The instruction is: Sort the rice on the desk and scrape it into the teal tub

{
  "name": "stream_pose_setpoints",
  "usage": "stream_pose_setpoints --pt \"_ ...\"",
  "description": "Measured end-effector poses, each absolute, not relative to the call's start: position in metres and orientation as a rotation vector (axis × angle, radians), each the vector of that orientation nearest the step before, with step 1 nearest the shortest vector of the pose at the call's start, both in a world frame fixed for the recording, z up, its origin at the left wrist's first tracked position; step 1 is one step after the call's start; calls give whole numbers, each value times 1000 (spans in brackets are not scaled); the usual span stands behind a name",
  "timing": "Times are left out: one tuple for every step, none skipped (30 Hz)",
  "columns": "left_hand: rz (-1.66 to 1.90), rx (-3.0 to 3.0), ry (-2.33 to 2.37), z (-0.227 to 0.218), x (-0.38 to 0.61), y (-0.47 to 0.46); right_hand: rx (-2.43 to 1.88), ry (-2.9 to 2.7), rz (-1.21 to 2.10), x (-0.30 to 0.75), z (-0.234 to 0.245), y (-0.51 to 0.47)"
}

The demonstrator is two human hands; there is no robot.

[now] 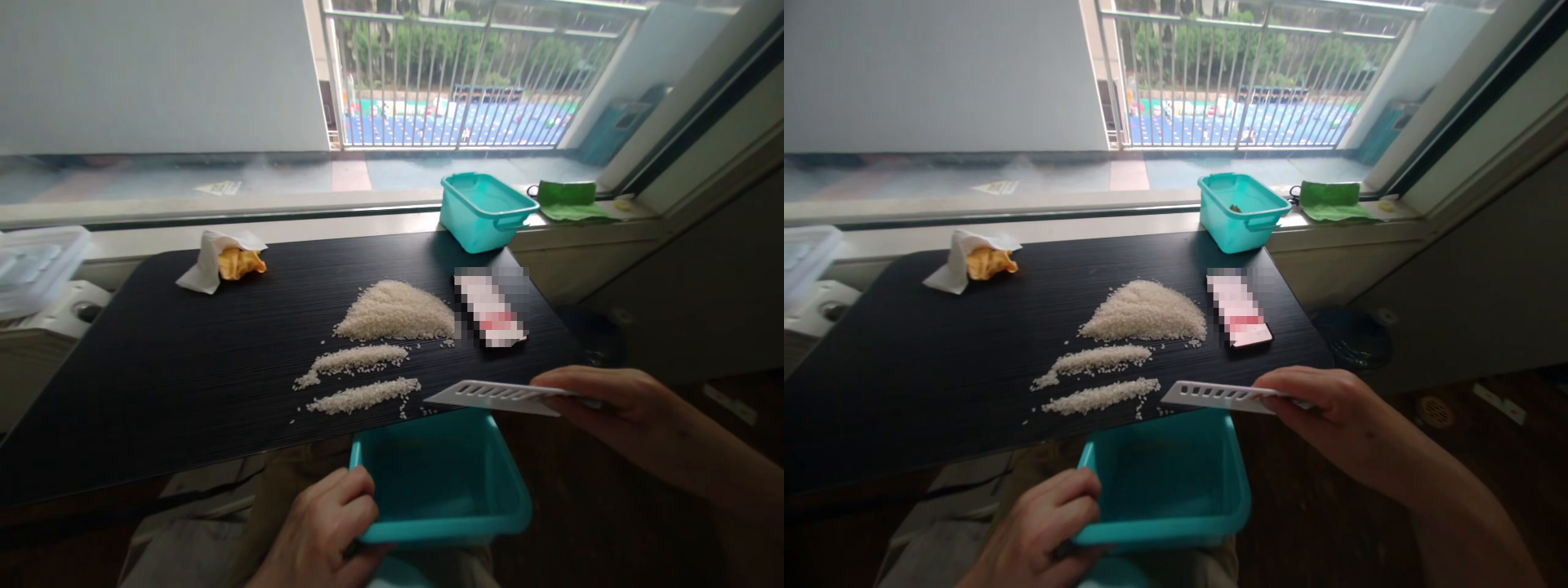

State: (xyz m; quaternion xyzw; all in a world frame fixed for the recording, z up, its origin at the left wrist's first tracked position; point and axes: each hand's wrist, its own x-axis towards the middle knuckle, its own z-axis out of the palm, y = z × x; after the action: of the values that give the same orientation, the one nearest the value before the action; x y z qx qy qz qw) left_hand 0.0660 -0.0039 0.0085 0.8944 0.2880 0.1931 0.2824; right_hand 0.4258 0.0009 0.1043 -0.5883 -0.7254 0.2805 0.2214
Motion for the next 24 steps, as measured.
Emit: stream_pose_setpoints --pt "519 2394 772 9 66 -4 -1631 -1994 760 426 104 0" --pt "520 2392 773 9 66 -4 -1639 -1979 750 427 104 0" --pt "519 2388 773 9 67 -4 -1647 -1966 754 426 104 -1" --pt "517 2385 771 10 67 -4 -1650 -1963 777 425 104 -1" --pt "511 2384 769 11 67 -4 -1647 -1967 812 424 105 -1" --pt "505 2385 764 11 68 -4 -1641 -1977 849 422 106 -2" --pt "504 2389 765 12 68 -4 -1628 -1987 878 419 107 -1" --pt "509 2392 769 12 68 -4 -1614 -1992 891 416 108 -1" --pt "517 2395 774 12 68 -4 -1602 -1990 886 414 109 0" --pt "525 2395 780 13 67 -4 -1593 -1983 871 411 109 2" --pt "532 2391 785 13 67 -5 -1589 -1977 855 409 109 4" --pt "536 2386 787 13 66 -5 -1586 -1977 842 407 108 6" --pt "536 2382 786 12 65 -5 -1581 -1983 834 406 107 8" --pt "533 2381 784 12 64 -6 -1577 -1994 833 405 106 10" --pt "530 2383 786 12 64 -6 -1571 -2008 838 405 104 12" --pt "527 2388 789 11 63 -6 -1566 -2020 846 405 104 13" --pt "521 2394 791 11 62 -6 -1565 -2029 860 405 103 14" --pt "516 2400 795 11 61 -6 -1566 -2035 876 405 103 14" --pt "512 2404 799 11 61 -7 -1569 -2037 888 405 103 13" --pt "510 2405 800 10 61 -7 -1570 -2037 892 405 104 13" --pt "512 2406 802 11 61 -6 -1570 -2034 886 405 104 13" --pt "517 2406 805 11 61 -6 -1571 -2030 873 405 105 13" --pt "521 2404 806 11 61 -6 -1571 -2026 858 404 105 13" --pt "522 2402 804 11 61 -6 -1571 -2026 850 404 106 13"
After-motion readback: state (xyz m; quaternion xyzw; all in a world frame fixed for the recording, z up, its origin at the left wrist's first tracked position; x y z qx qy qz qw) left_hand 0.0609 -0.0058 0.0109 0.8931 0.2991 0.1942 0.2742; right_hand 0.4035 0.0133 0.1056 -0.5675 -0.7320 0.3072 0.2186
